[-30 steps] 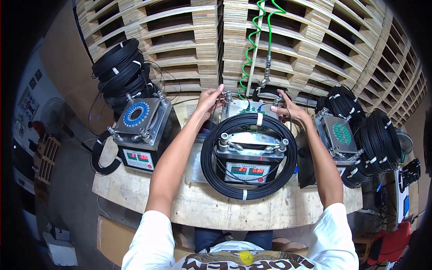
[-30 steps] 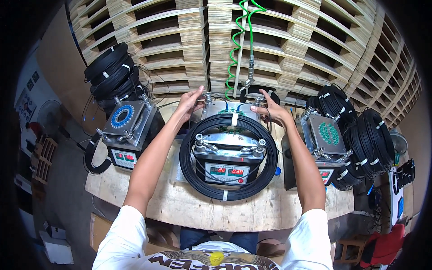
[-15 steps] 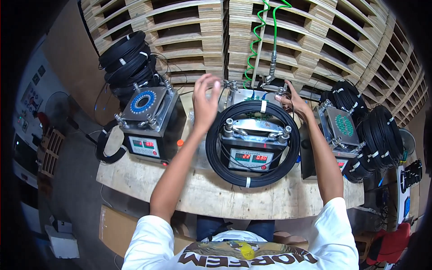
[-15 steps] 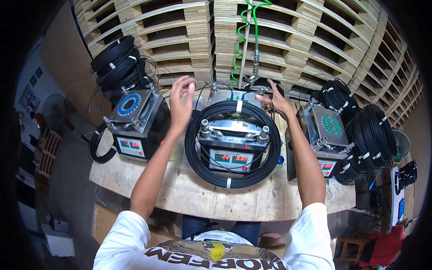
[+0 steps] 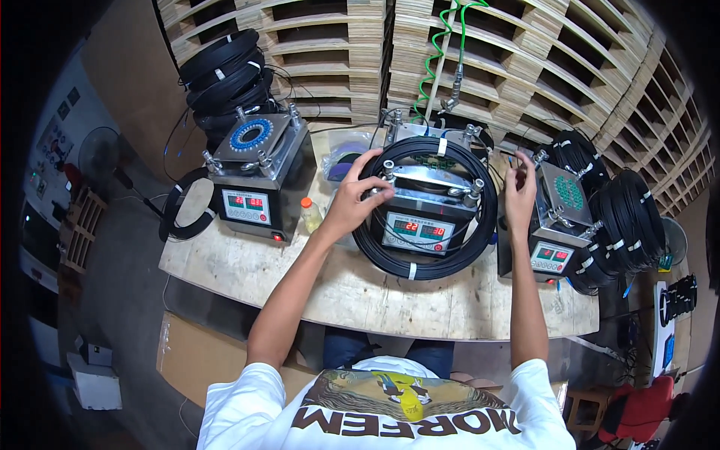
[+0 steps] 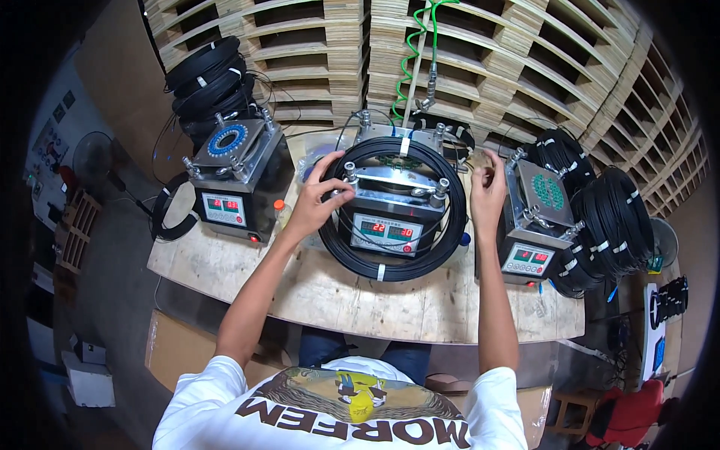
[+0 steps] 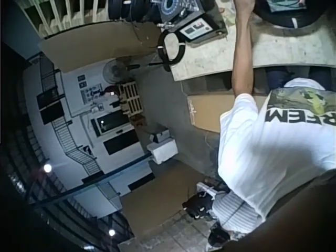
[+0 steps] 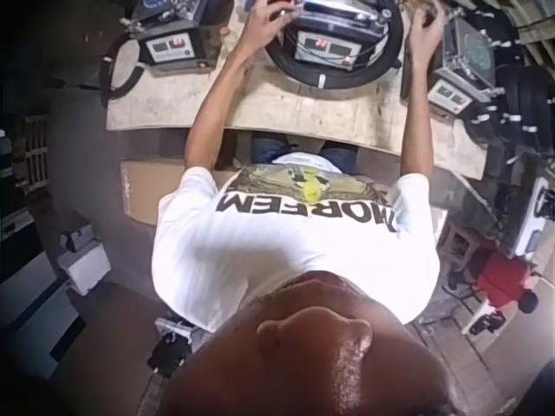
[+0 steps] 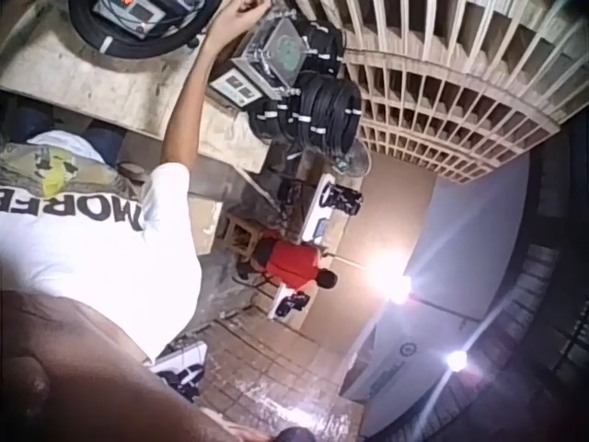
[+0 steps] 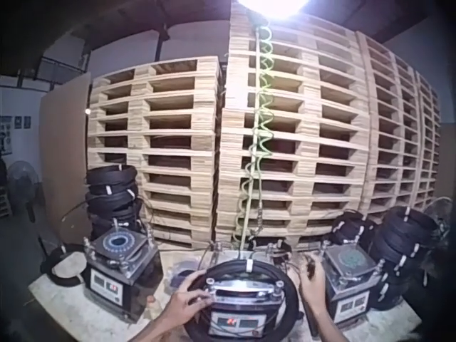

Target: Placing a cable coil into a specialized machine, applying a liquid substance via syringe, and removing the processed coil.

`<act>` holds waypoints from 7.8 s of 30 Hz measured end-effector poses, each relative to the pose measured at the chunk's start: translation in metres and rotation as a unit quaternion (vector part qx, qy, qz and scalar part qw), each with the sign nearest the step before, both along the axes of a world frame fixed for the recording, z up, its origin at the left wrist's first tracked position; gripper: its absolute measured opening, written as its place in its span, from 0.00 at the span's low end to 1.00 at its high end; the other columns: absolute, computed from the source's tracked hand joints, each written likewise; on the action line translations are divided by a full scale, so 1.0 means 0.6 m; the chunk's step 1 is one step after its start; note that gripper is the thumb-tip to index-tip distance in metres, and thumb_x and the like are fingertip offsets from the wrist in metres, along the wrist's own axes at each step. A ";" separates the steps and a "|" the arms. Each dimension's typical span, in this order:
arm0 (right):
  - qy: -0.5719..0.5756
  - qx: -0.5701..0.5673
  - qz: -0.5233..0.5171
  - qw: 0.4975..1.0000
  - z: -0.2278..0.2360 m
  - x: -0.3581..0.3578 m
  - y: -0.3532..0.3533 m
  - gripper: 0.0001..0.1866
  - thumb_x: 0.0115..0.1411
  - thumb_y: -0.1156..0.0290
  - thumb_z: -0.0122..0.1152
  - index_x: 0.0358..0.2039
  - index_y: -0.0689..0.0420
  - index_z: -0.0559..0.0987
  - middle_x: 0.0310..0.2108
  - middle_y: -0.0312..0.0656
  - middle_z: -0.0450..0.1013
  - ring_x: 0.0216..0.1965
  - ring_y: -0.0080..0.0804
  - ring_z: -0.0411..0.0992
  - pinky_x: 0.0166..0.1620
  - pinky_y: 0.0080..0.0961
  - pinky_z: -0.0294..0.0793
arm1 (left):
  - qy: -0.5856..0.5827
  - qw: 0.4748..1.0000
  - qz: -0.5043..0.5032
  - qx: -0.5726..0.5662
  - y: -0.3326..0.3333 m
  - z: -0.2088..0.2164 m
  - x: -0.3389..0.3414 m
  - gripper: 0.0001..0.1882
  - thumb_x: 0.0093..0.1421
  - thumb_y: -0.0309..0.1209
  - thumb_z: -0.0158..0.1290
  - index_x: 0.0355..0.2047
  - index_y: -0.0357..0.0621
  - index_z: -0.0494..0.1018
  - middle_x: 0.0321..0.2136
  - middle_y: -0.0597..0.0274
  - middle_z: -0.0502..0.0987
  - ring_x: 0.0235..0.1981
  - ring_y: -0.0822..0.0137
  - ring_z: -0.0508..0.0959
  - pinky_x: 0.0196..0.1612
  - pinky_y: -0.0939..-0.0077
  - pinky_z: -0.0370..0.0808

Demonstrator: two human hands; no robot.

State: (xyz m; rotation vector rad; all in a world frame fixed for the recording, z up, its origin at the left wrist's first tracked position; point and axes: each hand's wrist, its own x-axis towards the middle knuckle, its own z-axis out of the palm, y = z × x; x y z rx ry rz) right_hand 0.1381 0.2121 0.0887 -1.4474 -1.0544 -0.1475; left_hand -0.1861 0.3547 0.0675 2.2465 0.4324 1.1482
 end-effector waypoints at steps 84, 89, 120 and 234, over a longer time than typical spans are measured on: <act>-0.006 -0.082 0.034 0.996 -0.046 -0.100 -0.087 0.12 0.63 0.72 0.64 0.42 0.65 0.75 0.29 0.49 0.76 0.26 0.31 0.73 0.32 0.29 0.72 | -0.033 0.982 0.136 -0.127 -0.041 0.004 0.011 0.13 0.69 0.33 0.54 0.31 0.36 0.69 0.18 0.67 0.67 0.21 0.77 0.63 0.25 0.78 0.62; -0.050 -0.073 -0.024 0.996 -0.086 -0.160 -0.122 0.27 0.59 0.71 0.68 0.58 0.55 0.71 0.40 0.48 0.68 0.37 0.40 0.70 0.40 0.33 0.71 | -0.022 0.974 0.222 0.034 -0.064 -0.026 0.003 0.13 0.66 0.35 0.55 0.46 0.41 0.76 0.48 0.49 0.68 0.53 0.50 0.67 0.58 0.58 0.63; -0.128 -0.247 -0.170 0.945 -0.144 -0.243 -0.097 0.61 0.41 0.78 0.75 0.73 0.37 0.53 0.39 0.46 0.60 0.42 0.43 0.62 0.47 0.37 0.59 | -0.070 0.976 0.129 -0.159 -0.128 -0.149 -0.004 0.45 0.65 0.34 0.55 0.73 0.41 0.40 0.70 0.41 0.49 0.71 0.46 0.52 0.72 0.58 0.47; 0.095 -0.016 0.011 0.995 -0.107 -0.065 -0.029 0.29 0.77 0.53 0.36 0.58 0.67 0.73 0.41 0.46 0.79 0.42 0.29 0.72 0.52 0.25 0.68 | -0.111 0.956 0.108 -0.249 0.021 -0.083 0.053 0.31 0.74 0.53 0.39 0.59 0.37 0.72 0.31 0.63 0.74 0.32 0.74 0.71 0.37 0.78 0.67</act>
